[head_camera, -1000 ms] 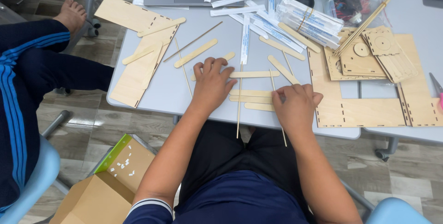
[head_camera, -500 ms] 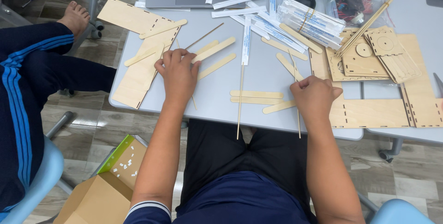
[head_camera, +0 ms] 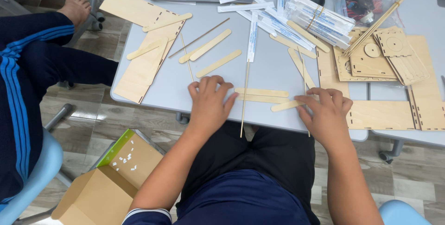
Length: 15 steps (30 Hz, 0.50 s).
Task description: The person arranges wooden craft sticks and dowels on a table to form a grid-like structure. They adjust the alignment of the sticks and dowels, then pick up a light green plastic strip and begin to bend it.
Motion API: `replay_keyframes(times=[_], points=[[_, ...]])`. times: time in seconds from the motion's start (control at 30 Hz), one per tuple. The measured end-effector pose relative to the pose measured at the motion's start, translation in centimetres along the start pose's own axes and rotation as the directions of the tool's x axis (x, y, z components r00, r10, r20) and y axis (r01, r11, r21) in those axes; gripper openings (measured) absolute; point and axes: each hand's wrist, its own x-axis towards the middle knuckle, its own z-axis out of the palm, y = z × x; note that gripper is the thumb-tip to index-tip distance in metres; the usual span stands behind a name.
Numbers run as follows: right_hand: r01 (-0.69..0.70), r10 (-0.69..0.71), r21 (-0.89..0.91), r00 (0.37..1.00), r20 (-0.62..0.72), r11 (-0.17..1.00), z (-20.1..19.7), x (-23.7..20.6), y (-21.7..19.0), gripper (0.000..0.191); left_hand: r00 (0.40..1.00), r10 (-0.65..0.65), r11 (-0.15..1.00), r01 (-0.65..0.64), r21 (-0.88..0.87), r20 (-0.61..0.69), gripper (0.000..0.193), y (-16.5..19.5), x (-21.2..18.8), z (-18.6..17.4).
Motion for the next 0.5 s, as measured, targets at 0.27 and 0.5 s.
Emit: replay_keyframes(times=[0.27, 0.5], points=[[0.012, -0.009, 0.027, 0.995, -0.104, 1.000, 2.6, 1.9, 1.9, 0.021, 0.967, 0.227, 0.974, -0.228, -0.004, 0.119, 0.047, 0.7, 0.6, 2.2], [-0.074, 0.064, -0.052, 0.984, -0.166, 0.996, 5.4, 5.0, 2.8, 0.020, 0.923, 0.302, 0.953, -0.296, -0.063, 0.239, 0.048, -0.7, 4.5, 3.7]])
